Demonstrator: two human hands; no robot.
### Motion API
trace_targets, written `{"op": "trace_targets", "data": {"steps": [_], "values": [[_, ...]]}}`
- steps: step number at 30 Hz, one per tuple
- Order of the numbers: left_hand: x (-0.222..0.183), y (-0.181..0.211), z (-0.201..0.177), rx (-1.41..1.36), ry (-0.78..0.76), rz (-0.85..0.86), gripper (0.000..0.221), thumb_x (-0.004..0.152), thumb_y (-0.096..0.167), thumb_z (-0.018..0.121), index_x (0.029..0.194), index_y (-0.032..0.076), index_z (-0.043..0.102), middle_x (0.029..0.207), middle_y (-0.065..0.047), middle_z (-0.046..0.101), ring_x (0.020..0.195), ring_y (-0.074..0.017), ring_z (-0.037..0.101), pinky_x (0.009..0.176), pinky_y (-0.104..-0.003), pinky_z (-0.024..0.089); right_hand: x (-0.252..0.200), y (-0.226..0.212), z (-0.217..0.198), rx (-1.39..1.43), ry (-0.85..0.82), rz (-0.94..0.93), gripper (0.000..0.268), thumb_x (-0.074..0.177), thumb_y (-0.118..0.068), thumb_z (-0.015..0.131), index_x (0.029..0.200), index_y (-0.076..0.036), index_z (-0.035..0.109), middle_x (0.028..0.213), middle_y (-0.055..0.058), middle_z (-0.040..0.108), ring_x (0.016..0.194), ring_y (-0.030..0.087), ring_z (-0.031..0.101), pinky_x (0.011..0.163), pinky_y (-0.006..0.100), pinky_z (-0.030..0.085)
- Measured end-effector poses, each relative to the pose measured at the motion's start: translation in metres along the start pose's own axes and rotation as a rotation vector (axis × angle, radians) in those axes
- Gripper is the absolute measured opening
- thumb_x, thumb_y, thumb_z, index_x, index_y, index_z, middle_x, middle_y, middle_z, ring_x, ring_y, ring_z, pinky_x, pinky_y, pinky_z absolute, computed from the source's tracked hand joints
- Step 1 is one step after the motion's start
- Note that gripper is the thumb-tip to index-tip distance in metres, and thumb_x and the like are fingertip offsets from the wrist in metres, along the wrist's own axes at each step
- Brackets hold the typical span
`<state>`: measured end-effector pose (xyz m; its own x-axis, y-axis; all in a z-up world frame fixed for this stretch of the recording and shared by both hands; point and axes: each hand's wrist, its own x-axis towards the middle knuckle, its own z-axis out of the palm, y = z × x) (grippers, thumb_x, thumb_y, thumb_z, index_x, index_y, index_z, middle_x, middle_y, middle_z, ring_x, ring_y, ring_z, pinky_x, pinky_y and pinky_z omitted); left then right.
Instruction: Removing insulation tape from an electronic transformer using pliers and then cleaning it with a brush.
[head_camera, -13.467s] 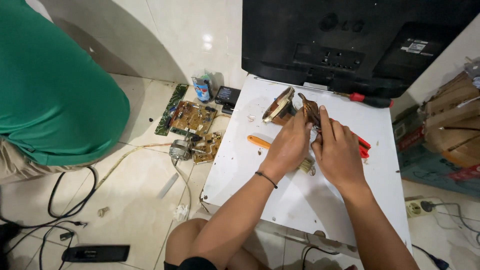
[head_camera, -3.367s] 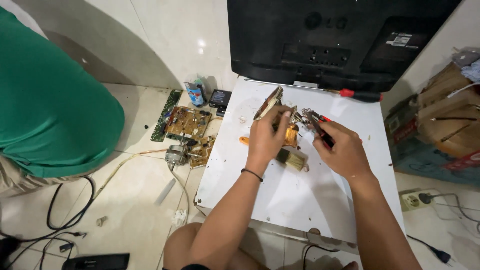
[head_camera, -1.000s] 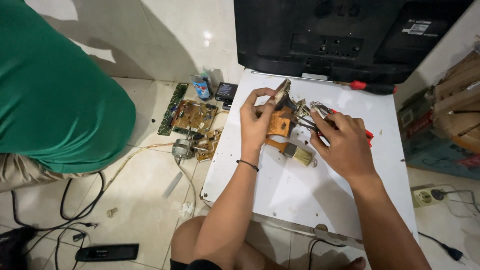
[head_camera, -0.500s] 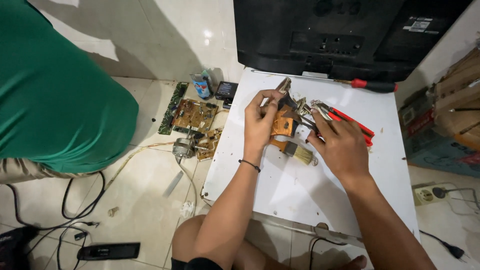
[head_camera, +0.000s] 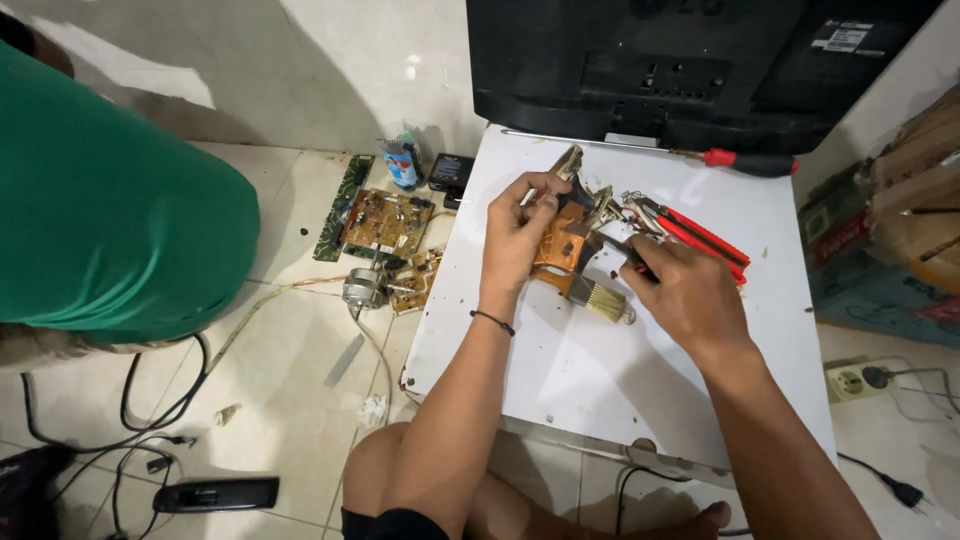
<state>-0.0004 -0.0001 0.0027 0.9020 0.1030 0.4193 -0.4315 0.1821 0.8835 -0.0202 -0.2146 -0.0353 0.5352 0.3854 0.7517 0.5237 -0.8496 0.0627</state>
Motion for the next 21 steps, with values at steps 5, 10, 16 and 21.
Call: {"op": "trace_targets", "data": {"steps": [5,10,16,21], "values": [[0.002,-0.033,0.006,-0.072,-0.07,0.004,0.02,0.089,-0.002,0.06,0.105,0.002,0.071,0.084,-0.014,0.069,0.046,-0.0086,0.056,0.045,-0.022,0.047,-0.009,0.007,0.014,-0.043,-0.065,0.049,0.018,0.085,-0.028,0.081,0.1,-0.018,0.078,0.068,0.004,0.067,0.066,0.024,0.071,0.061,0.036,0.059],[0.003,-0.036,-0.005,-0.062,0.021,0.01,0.02,0.088,0.003,0.059,0.105,0.004,0.071,0.093,-0.009,0.069,0.061,-0.0066,0.06,0.063,-0.023,0.053,-0.002,0.007,0.011,0.006,-0.05,0.118,0.017,0.092,-0.031,0.079,0.104,-0.019,0.077,0.075,0.002,0.069,0.07,0.024,0.072,0.064,0.035,0.059],[0.005,-0.036,-0.01,-0.117,0.048,-0.051,0.022,0.091,0.005,0.056,0.11,0.003,0.067,0.066,-0.006,0.061,0.053,-0.0097,0.057,0.051,-0.021,0.046,0.007,0.002,0.004,0.056,0.015,0.001,0.02,0.089,-0.029,0.08,0.107,-0.022,0.078,0.076,0.0,0.066,0.073,0.023,0.07,0.066,0.034,0.058],[0.005,-0.032,-0.012,0.023,-0.012,-0.014,0.02,0.087,0.001,0.061,0.104,0.007,0.069,0.075,-0.007,0.066,0.05,-0.0061,0.055,0.047,-0.021,0.045,0.008,0.005,0.0,-0.042,0.032,-0.081,0.019,0.087,-0.027,0.081,0.104,-0.021,0.079,0.074,-0.002,0.062,0.07,0.02,0.07,0.066,0.032,0.056]]}}
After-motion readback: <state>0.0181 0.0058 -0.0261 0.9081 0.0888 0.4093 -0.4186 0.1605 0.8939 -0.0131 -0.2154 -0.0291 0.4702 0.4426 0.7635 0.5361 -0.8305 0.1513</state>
